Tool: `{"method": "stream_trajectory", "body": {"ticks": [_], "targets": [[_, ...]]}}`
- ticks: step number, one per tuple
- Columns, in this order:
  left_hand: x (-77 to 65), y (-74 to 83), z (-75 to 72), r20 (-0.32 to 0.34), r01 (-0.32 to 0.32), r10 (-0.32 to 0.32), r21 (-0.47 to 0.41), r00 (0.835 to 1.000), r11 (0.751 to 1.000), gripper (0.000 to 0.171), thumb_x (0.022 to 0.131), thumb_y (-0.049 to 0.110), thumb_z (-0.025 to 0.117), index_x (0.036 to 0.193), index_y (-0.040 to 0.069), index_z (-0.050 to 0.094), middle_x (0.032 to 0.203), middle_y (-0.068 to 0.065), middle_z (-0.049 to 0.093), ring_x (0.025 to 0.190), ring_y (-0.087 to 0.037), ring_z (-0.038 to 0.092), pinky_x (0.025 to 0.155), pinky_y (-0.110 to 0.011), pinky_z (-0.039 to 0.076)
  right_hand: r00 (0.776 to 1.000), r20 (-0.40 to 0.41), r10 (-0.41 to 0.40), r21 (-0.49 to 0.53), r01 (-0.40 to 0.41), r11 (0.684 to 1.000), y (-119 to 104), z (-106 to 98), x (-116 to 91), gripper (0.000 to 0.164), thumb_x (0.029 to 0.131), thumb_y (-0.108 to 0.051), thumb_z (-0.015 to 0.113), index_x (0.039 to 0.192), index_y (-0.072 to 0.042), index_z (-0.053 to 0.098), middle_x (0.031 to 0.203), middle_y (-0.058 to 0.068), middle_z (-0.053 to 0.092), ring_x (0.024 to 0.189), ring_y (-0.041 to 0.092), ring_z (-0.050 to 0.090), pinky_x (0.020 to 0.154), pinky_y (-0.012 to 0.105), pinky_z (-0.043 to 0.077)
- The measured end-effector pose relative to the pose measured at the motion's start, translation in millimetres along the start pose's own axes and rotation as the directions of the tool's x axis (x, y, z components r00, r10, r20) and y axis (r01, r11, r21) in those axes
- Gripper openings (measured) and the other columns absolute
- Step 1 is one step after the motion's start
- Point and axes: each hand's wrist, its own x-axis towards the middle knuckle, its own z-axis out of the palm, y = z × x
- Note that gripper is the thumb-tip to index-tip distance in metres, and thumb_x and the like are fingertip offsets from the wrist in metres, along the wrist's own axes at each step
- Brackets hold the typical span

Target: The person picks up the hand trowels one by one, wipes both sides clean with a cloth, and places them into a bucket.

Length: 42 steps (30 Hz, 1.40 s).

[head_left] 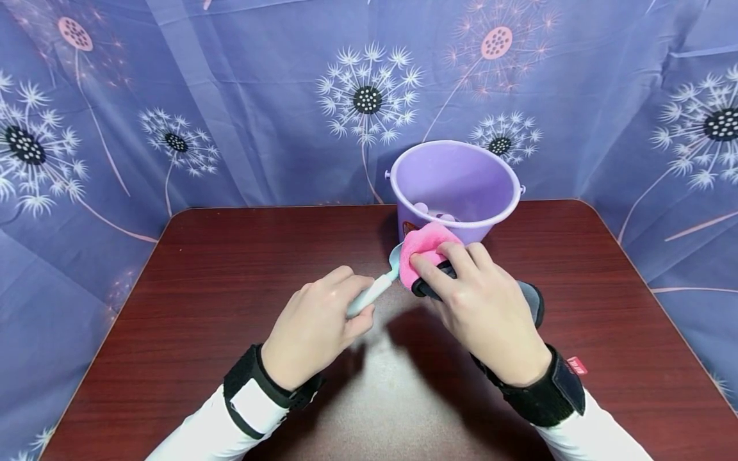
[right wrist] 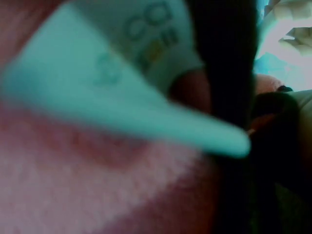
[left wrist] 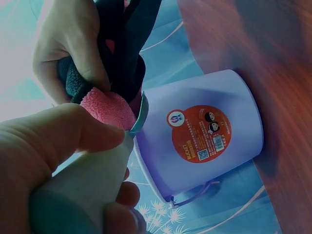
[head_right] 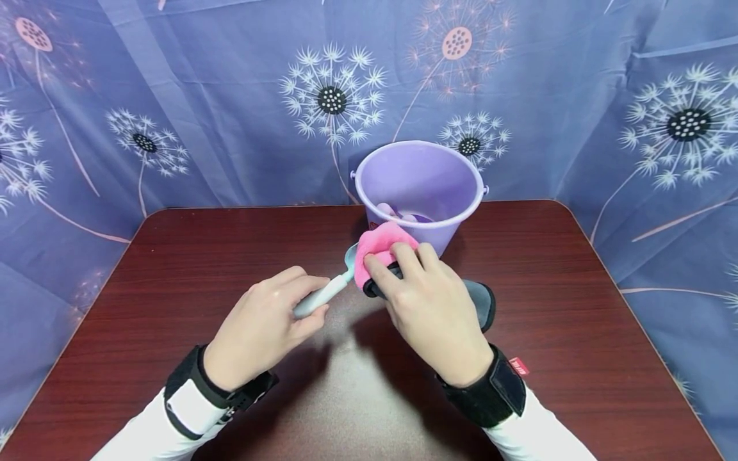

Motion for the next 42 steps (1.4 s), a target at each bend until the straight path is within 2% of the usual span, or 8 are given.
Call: {"method": "stream_trajectory", "body": {"ticks": [4,8,17,23,30,37,42], "targets": [[0.1,-0.1,1.5,-0.002,-0.009,0.009,0.01,1.0,1.0,0.024,0.082,0.01,0.08,0.106,0.013,0.078,0.079,0.007,0.052,0.054,-0.007,0.046,0.048,-0.031,0.047,0.999,0.035,-0.023,0.019,0.022,1.0,-0.9,-0.7,-0.4,0.056,0.081,-0.007,0.08,0.134,-0.016,0.067,0.121,0.015,0.061,0.09,0.039,0.054,0.062,0.043,0.051],[0.1,-0.3,2.2,-0.008,-0.02,0.02,0.013,1.0,1.0,0.024,0.082,0.01,0.08,0.106,0.013,0.078,0.079,0.006,0.052,0.054,-0.007,0.046,0.048,-0.03,0.047,0.997,0.054,-0.052,0.014,0.051,0.999,-2.7,-1.4,-0.3,0.058,0.078,-0.003,0.078,0.133,-0.017,0.067,0.126,0.015,0.06,0.088,0.037,0.053,0.059,0.04,0.049],[-0.9,-1.0,0.5,-0.012,-0.029,0.03,0.056,0.999,0.998,0.025,0.083,0.012,0.082,0.107,0.011,0.078,0.08,0.005,0.051,0.053,-0.008,0.045,0.048,-0.029,0.047,0.989,0.098,-0.109,0.007,0.109,0.994,-5.6,-5.0,0.1,0.06,0.074,-0.008,0.086,0.131,-0.02,0.069,0.126,0.016,0.059,0.088,0.034,0.051,0.054,0.036,0.045],[-1.1,-0.4,-0.1,-0.011,-0.035,0.036,0.077,0.999,0.996,0.025,0.084,0.011,0.081,0.108,0.011,0.077,0.081,0.004,0.051,0.055,-0.009,0.046,0.048,-0.03,0.047,0.989,0.087,-0.12,-0.02,0.123,0.992,-4.4,-5.6,-0.3,0.058,0.072,-0.008,0.089,0.125,-0.019,0.07,0.128,0.017,0.059,0.085,0.034,0.05,0.055,0.035,0.044],[-0.5,0.5,-1.1,-0.022,-0.055,0.056,0.068,0.998,0.996,0.026,0.085,0.011,0.081,0.11,0.011,0.077,0.082,0.004,0.051,0.056,-0.009,0.046,0.048,-0.03,0.047,0.993,0.054,-0.102,-0.058,0.105,0.993,1.5,-5.4,-1.2,0.055,0.072,-0.004,0.086,0.123,-0.018,0.072,0.124,0.018,0.06,0.084,0.036,0.051,0.055,0.037,0.046],[-0.8,1.1,-3.0,-0.039,-0.058,0.061,0.066,0.997,0.996,0.027,0.084,0.011,0.081,0.111,0.011,0.077,0.081,0.004,0.049,0.055,-0.008,0.045,0.047,-0.029,0.044,0.998,0.025,-0.051,-0.077,0.052,0.996,7.0,-5.4,-1.3,0.044,0.083,-0.002,0.078,0.123,-0.017,0.074,0.124,0.017,0.061,0.083,0.038,0.051,0.054,0.04,0.046],[-0.6,0.7,-3.8,-0.04,-0.05,0.053,0.061,0.998,0.997,0.027,0.084,0.011,0.081,0.11,0.012,0.077,0.082,0.005,0.05,0.055,-0.008,0.045,0.047,-0.029,0.044,1.0,0.013,0.002,-0.097,0.0,0.995,11.6,-5.8,-3.3,0.048,0.081,0.0,0.078,0.126,-0.017,0.074,0.126,0.019,0.062,0.08,0.038,0.049,0.052,0.04,0.044]]}}
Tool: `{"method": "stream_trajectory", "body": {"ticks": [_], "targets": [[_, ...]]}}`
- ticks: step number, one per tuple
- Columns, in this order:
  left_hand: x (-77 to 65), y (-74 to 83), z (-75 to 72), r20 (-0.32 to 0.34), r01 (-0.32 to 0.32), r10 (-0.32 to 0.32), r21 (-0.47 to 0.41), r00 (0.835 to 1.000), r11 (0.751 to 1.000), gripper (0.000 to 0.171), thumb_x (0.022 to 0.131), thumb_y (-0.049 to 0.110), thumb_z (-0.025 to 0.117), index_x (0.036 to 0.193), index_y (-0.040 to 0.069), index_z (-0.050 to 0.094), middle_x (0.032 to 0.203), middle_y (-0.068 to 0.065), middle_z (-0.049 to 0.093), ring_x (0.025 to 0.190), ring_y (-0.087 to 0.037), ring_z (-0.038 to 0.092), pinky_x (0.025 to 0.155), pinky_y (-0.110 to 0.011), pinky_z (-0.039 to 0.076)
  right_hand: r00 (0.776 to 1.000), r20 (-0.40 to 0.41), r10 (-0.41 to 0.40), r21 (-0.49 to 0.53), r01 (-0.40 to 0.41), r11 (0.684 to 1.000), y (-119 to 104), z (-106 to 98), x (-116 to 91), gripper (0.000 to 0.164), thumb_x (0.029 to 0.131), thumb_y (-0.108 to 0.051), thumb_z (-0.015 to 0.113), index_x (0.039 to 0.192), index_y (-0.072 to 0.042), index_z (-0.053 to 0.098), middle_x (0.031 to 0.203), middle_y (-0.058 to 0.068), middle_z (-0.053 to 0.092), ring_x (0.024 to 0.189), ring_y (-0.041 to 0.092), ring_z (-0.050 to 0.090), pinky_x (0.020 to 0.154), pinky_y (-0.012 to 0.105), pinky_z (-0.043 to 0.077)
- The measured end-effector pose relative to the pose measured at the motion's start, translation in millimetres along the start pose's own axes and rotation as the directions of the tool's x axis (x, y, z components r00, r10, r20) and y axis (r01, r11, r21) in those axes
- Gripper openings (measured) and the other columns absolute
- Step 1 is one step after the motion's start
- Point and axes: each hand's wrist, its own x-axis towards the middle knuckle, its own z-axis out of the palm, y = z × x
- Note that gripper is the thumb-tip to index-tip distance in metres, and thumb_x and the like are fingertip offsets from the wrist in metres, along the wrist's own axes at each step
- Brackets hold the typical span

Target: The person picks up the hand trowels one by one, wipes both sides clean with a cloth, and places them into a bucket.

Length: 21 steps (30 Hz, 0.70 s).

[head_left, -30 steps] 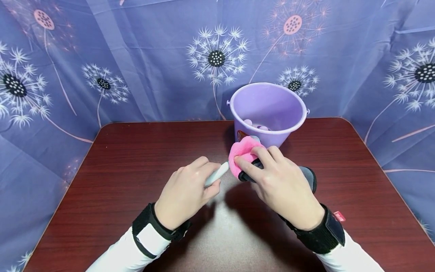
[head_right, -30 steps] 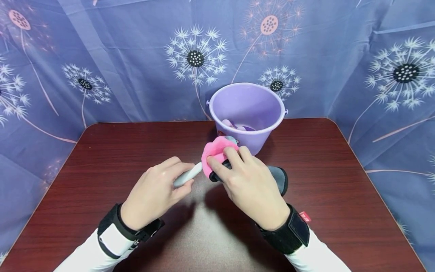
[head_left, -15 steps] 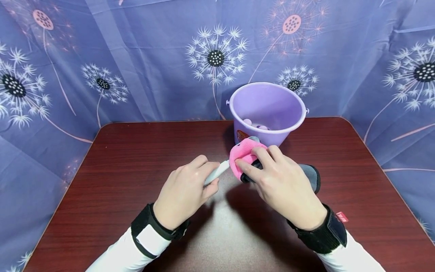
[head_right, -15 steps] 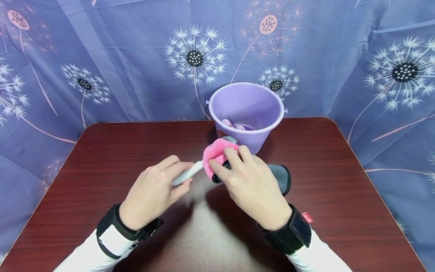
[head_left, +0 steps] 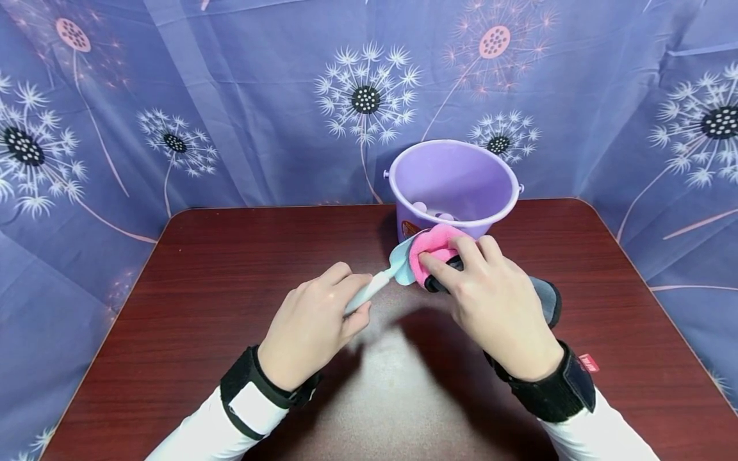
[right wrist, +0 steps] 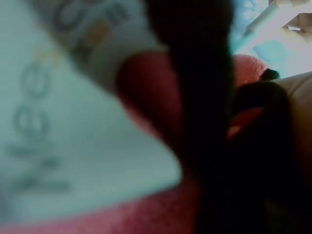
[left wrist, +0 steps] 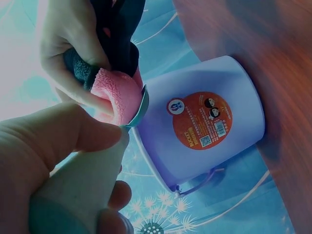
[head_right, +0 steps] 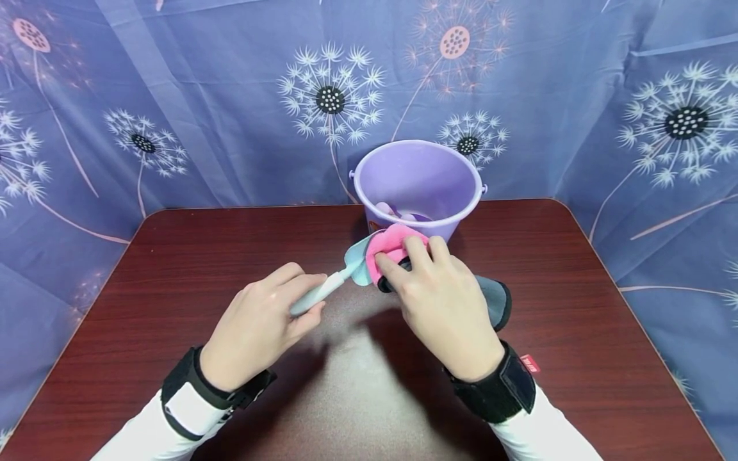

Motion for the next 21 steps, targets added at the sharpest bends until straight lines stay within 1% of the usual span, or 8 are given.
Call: {"method": "stream_trajectory", "body": {"ticks": [2,7,11,16,21], "targets": [[0.0,-0.3,-0.5,-0.003,0.0,0.0,0.0,1.0,1.0,0.027,0.084,0.011,0.081,0.111,0.011,0.077,0.082,0.004,0.051,0.056,-0.008,0.046,0.047,-0.029,0.045,1.0,-0.006,0.019,-0.005,-0.019,1.0,2.7,0.0,-0.8,0.051,0.08,0.002,0.077,0.127,-0.016,0.073,0.122,0.02,0.061,0.079,0.038,0.048,0.051,0.039,0.042],[0.0,-1.1,-1.5,-0.017,-0.004,0.004,0.006,1.0,1.0,0.028,0.083,0.01,0.082,0.11,0.009,0.077,0.083,0.003,0.053,0.056,-0.009,0.046,0.048,-0.029,0.045,0.998,-0.022,0.056,-0.018,-0.057,0.998,8.3,-1.0,-1.8,0.052,0.081,0.004,0.073,0.129,-0.017,0.073,0.112,0.02,0.058,0.079,0.038,0.047,0.046,0.04,0.04],[-0.4,-1.9,-0.6,-0.03,-0.004,0.004,0.008,1.0,1.0,0.027,0.082,0.009,0.083,0.108,0.008,0.076,0.083,0.001,0.054,0.057,-0.009,0.046,0.049,-0.03,0.046,0.996,-0.026,0.086,-0.009,-0.086,0.996,10.5,-2.5,-2.1,0.049,0.084,0.001,0.074,0.129,-0.018,0.072,0.109,0.019,0.057,0.079,0.037,0.047,0.041,0.041,0.038],[-0.8,-2.3,0.2,-0.037,-0.004,0.004,0.012,0.999,1.0,0.028,0.082,0.009,0.083,0.108,0.008,0.076,0.084,0.001,0.054,0.057,-0.009,0.047,0.049,-0.031,0.047,0.992,-0.014,0.125,-0.001,-0.125,0.992,12.5,-4.0,-2.6,0.054,0.08,0.002,0.074,0.13,-0.018,0.072,0.106,0.017,0.056,0.077,0.036,0.046,0.037,0.042,0.037],[-0.7,-2.2,-0.1,-0.037,-0.007,0.008,0.015,0.999,1.0,0.028,0.082,0.009,0.082,0.11,0.008,0.076,0.085,0.002,0.055,0.058,-0.01,0.048,0.05,-0.032,0.048,0.99,0.011,0.143,0.006,-0.143,0.99,12.3,-4.7,-3.1,0.057,0.077,0.001,0.075,0.131,-0.018,0.072,0.106,0.016,0.056,0.079,0.036,0.049,0.037,0.044,0.039]]}}
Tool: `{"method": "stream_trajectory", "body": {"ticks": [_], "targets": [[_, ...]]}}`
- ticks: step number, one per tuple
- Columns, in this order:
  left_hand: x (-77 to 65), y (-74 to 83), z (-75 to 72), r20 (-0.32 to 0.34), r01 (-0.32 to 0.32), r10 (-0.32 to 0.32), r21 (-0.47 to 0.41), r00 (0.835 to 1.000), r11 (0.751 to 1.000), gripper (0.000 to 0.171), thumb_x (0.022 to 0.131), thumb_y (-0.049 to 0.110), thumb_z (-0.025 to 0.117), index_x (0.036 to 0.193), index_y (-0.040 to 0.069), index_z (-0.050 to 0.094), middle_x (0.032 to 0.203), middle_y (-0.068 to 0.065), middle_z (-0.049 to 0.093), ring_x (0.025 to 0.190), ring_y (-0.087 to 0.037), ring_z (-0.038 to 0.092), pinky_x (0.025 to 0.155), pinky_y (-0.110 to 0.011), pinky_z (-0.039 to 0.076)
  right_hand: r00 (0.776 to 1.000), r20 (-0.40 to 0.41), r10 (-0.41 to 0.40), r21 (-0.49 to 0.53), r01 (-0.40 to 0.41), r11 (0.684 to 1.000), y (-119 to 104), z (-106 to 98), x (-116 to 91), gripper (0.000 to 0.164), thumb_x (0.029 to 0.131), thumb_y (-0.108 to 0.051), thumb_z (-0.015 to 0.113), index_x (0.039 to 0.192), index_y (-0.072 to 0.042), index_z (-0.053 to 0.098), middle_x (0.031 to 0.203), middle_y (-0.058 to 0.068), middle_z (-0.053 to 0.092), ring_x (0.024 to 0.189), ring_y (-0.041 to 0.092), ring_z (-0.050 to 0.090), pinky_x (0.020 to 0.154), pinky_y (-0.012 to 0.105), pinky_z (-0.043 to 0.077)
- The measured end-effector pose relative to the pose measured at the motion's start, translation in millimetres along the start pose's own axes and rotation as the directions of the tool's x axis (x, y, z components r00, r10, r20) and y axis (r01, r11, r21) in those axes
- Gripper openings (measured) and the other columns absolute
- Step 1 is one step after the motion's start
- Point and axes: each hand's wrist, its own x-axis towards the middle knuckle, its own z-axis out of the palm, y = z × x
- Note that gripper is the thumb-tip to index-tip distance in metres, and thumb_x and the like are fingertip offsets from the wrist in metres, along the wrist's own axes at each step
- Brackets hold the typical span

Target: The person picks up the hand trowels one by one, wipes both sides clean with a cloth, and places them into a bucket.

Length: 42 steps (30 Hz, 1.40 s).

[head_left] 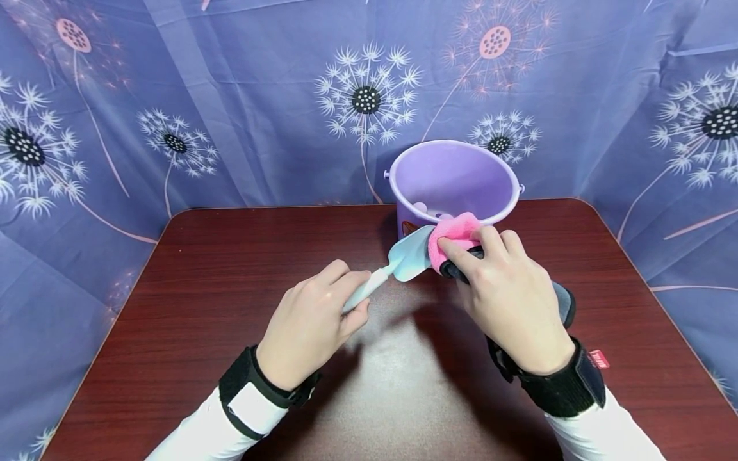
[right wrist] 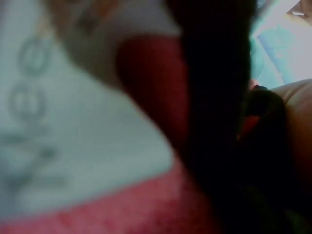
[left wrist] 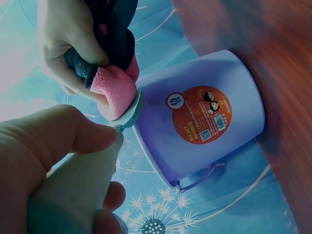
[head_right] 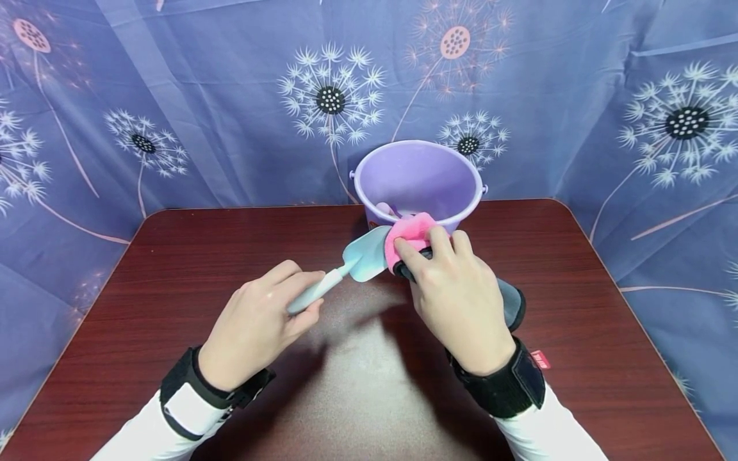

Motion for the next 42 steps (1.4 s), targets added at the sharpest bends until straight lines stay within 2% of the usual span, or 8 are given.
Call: {"method": "stream_trajectory", "body": {"ticks": [7,14,18,24,31,42], "targets": [[-0.4,0.4,3.0,-0.006,-0.006,0.006,0.007,1.0,1.0,0.028,0.083,0.008,0.08,0.111,0.008,0.075,0.084,0.002,0.052,0.059,-0.01,0.046,0.049,-0.032,0.048,1.0,0.02,-0.015,0.005,0.015,1.0,-4.4,3.0,-1.7,0.057,0.076,-0.003,0.078,0.132,-0.017,0.073,0.104,0.016,0.057,0.079,0.035,0.05,0.039,0.046,0.042],[-0.8,1.3,5.1,-0.009,-0.006,0.006,0.02,1.0,1.0,0.028,0.083,0.008,0.08,0.111,0.008,0.074,0.083,0.001,0.05,0.06,-0.01,0.046,0.049,-0.032,0.048,0.998,0.03,-0.063,0.013,0.063,0.998,-15.9,9.0,-2.7,0.054,0.078,-0.01,0.086,0.131,-0.016,0.074,0.099,0.017,0.057,0.077,0.036,0.049,0.043,0.042,0.043],[-0.9,1.8,6.2,-0.002,-0.007,0.007,0.029,1.0,1.0,0.029,0.083,0.008,0.08,0.112,0.008,0.074,0.083,0.001,0.049,0.06,-0.011,0.046,0.048,-0.032,0.048,0.996,0.05,-0.077,0.031,0.076,0.997,-21.3,10.6,-3.4,0.051,0.08,-0.01,0.086,0.13,-0.016,0.075,0.097,0.016,0.056,0.08,0.035,0.051,0.045,0.04,0.044],[-0.9,3.6,7.1,0.007,-0.007,0.007,0.027,1.0,1.0,0.029,0.084,0.007,0.08,0.113,0.007,0.074,0.083,0.001,0.049,0.061,-0.011,0.045,0.048,-0.031,0.047,0.992,0.058,-0.111,0.05,0.108,0.993,-27.8,12.0,-4.3,0.049,0.081,-0.011,0.085,0.129,-0.016,0.074,0.11,0.017,0.062,0.084,0.035,0.053,0.046,0.039,0.046],[-0.5,5.2,6.3,0.006,-0.003,0.003,0.027,1.0,1.0,0.03,0.084,0.007,0.08,0.113,0.007,0.074,0.083,0.0,0.049,0.061,-0.011,0.045,0.048,-0.031,0.047,0.986,0.076,-0.15,0.054,0.146,0.988,-34.1,11.1,-5.1,0.047,0.082,-0.008,0.082,0.127,-0.018,0.073,0.116,0.015,0.063,0.082,0.033,0.051,0.045,0.035,0.041],[-0.2,4.6,6.2,-0.015,-0.014,0.015,0.049,1.0,0.999,0.029,0.085,0.008,0.079,0.114,0.006,0.073,0.085,-0.001,0.049,0.062,-0.012,0.046,0.047,-0.031,0.047,0.977,0.103,-0.185,0.071,0.178,0.981,-37.7,9.1,-6.4,0.045,0.083,-0.007,0.079,0.126,-0.019,0.074,0.113,0.014,0.063,0.08,0.03,0.049,0.047,0.033,0.038]]}}
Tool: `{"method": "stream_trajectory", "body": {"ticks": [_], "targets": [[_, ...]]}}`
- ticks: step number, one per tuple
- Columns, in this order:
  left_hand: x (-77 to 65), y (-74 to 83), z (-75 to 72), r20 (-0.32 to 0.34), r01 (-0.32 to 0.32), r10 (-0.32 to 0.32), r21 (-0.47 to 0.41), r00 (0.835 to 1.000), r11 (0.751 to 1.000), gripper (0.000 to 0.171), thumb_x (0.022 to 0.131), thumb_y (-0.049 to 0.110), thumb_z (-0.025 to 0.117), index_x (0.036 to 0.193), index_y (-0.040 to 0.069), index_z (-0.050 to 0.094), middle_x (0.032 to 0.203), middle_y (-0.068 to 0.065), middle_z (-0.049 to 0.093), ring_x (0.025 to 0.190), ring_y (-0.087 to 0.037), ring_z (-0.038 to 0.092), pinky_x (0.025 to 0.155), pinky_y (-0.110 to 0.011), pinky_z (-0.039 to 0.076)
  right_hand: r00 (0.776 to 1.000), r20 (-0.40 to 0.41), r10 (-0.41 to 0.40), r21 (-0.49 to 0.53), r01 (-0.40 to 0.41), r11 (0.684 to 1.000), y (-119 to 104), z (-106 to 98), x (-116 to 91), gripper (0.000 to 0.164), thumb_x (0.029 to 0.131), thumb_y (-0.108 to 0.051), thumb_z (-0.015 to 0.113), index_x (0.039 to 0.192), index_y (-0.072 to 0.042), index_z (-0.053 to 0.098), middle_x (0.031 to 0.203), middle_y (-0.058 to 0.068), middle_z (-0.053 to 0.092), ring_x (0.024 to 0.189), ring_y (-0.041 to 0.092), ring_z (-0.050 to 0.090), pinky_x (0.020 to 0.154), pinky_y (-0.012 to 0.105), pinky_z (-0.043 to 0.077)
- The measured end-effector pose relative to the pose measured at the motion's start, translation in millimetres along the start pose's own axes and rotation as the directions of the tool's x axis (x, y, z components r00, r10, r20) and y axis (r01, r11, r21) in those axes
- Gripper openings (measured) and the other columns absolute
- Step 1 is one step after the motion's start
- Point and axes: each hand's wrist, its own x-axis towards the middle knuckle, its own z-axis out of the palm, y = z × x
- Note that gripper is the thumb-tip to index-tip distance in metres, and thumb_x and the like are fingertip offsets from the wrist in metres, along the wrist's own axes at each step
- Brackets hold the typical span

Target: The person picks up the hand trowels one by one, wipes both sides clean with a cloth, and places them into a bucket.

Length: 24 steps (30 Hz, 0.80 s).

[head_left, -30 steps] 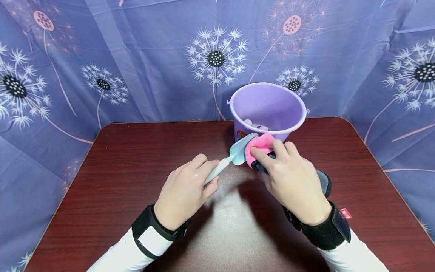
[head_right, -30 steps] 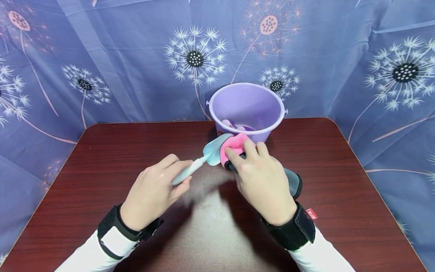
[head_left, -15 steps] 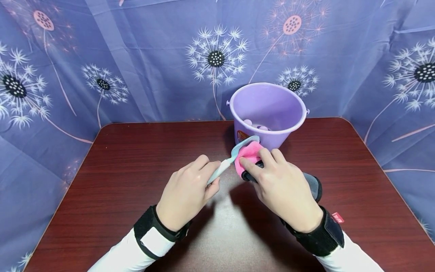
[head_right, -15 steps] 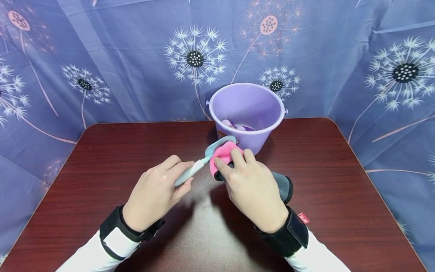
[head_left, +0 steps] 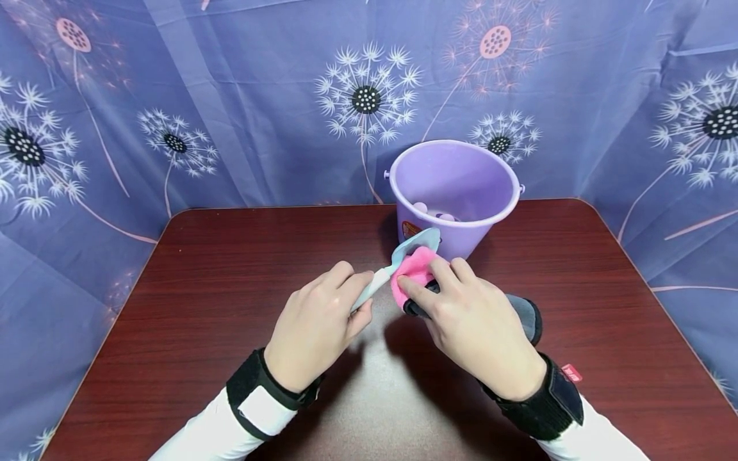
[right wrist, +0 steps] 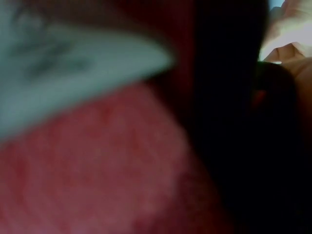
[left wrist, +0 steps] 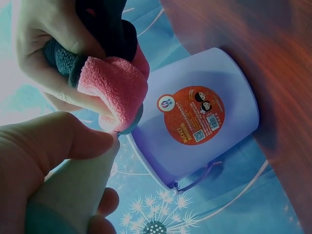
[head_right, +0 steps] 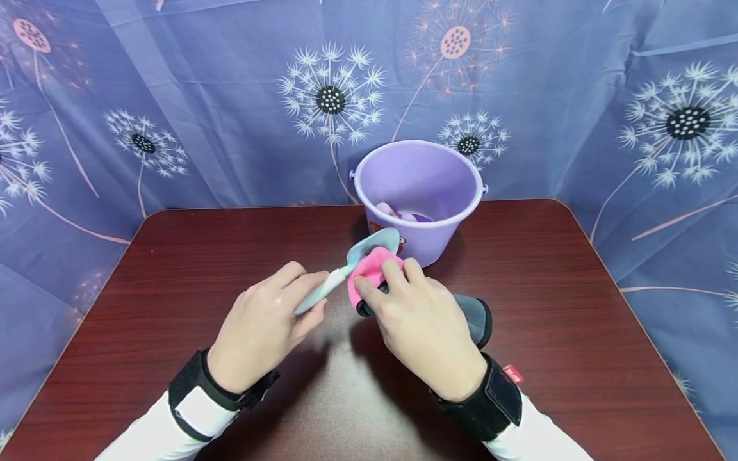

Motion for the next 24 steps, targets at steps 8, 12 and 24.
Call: {"method": "stream_trajectory", "body": {"ticks": [8,12,24], "targets": [[0.0,-1.1,-1.1,-0.017,-0.006,0.006,0.008,1.0,1.0,0.028,0.085,0.008,0.078,0.112,0.007,0.072,0.085,-0.001,0.048,0.062,-0.013,0.046,0.046,-0.032,0.047,1.0,0.012,-0.012,0.007,0.012,1.0,-1.4,-1.9,0.6,0.04,0.083,-0.004,0.075,0.121,-0.018,0.074,0.112,0.013,0.06,0.078,0.029,0.046,0.047,0.032,0.035],[0.0,-1.9,-2.1,-0.015,-0.007,0.007,0.008,1.0,1.0,0.029,0.084,0.007,0.079,0.113,0.007,0.073,0.085,-0.001,0.048,0.063,-0.013,0.045,0.047,-0.031,0.046,1.0,-0.004,-0.012,-0.006,0.012,1.0,-0.2,-2.2,0.9,0.04,0.081,-0.002,0.074,0.118,-0.018,0.074,0.113,0.014,0.06,0.077,0.03,0.047,0.047,0.032,0.036],[0.8,-3.5,-5.9,-0.039,-0.016,0.016,0.0,0.999,1.0,0.029,0.084,0.006,0.077,0.113,0.007,0.073,0.086,-0.001,0.05,0.064,-0.012,0.047,0.048,-0.031,0.047,0.999,-0.039,0.034,-0.034,-0.035,0.999,16.2,-5.6,-0.5,0.039,0.083,-0.007,0.08,0.12,-0.016,0.073,0.108,0.015,0.06,0.078,0.034,0.05,0.045,0.035,0.039]]}}
